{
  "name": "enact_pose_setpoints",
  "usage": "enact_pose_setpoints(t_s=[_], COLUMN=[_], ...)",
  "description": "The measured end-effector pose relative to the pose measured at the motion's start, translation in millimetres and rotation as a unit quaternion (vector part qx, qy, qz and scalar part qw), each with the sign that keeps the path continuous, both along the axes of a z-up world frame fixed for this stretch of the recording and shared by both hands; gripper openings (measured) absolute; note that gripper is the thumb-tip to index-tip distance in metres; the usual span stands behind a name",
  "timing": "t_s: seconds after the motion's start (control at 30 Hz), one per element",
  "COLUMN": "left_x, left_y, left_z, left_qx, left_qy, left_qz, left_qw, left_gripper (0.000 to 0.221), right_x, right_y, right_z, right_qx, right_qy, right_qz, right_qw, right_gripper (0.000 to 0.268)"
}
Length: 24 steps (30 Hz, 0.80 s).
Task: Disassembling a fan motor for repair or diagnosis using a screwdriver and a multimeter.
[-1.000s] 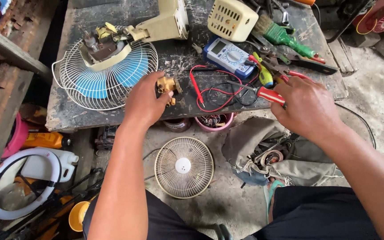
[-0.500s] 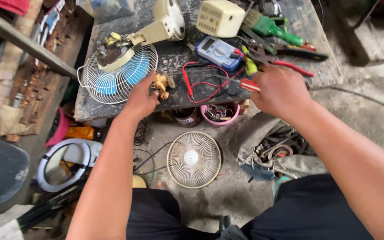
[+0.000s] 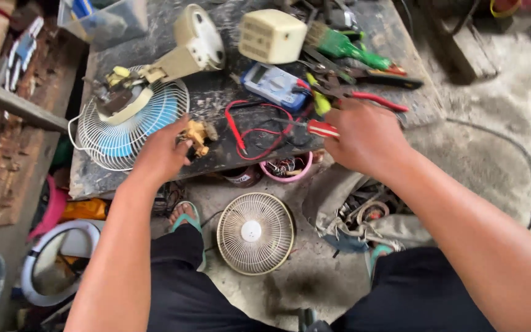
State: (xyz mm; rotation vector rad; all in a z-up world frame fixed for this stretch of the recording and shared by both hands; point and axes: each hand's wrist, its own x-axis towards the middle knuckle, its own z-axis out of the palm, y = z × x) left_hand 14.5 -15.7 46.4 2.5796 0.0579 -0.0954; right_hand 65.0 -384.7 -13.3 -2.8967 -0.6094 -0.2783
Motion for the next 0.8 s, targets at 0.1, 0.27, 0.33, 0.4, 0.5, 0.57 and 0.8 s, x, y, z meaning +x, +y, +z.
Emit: enact_pose_setpoints(t_s=[0.1, 0.27, 0.33, 0.4, 0.5, 0.57, 0.8], left_x=[19, 29, 26, 26, 25, 27, 24], left_y=[29, 38, 34, 32, 35, 36, 35], left_z=[-40, -56, -44, -38, -35, -40, -29], left_qx=[-0.01, 0.068, 0.086, 0.109, 0.111, 0.093, 0.049], left_qy=[-0.061, -0.108, -0.086, -0.055, -0.002, 0.012, 0.078], left_qz=[-0.025, -0.036, -0.022, -0.038, -0.04, -0.035, -0.034], left_qw=[0.998, 0.991, 0.992, 0.992, 0.993, 0.995, 0.995], left_gripper=[0.055, 0.052, 0.054, 0.054, 0.061, 0.062, 0.055], right_x=[-14, -3, 0, 0, -7, -11, -20], right_y=[15, 12, 9, 7, 19, 26, 48], right_z=[36, 29, 23, 19, 27, 28, 40], right_qx=[0.005, -0.055, -0.039, 0.034, 0.05, 0.052, 0.079], right_qy=[0.024, 0.074, 0.061, 0.024, -0.059, -0.053, -0.006], right_qz=[-0.004, -0.022, -0.01, -0.005, 0.055, 0.036, 0.061], right_qw=[1.0, 0.995, 0.997, 0.999, 0.995, 0.997, 0.995], right_gripper=[0.032, 0.037, 0.041, 0.041, 0.036, 0.034, 0.035])
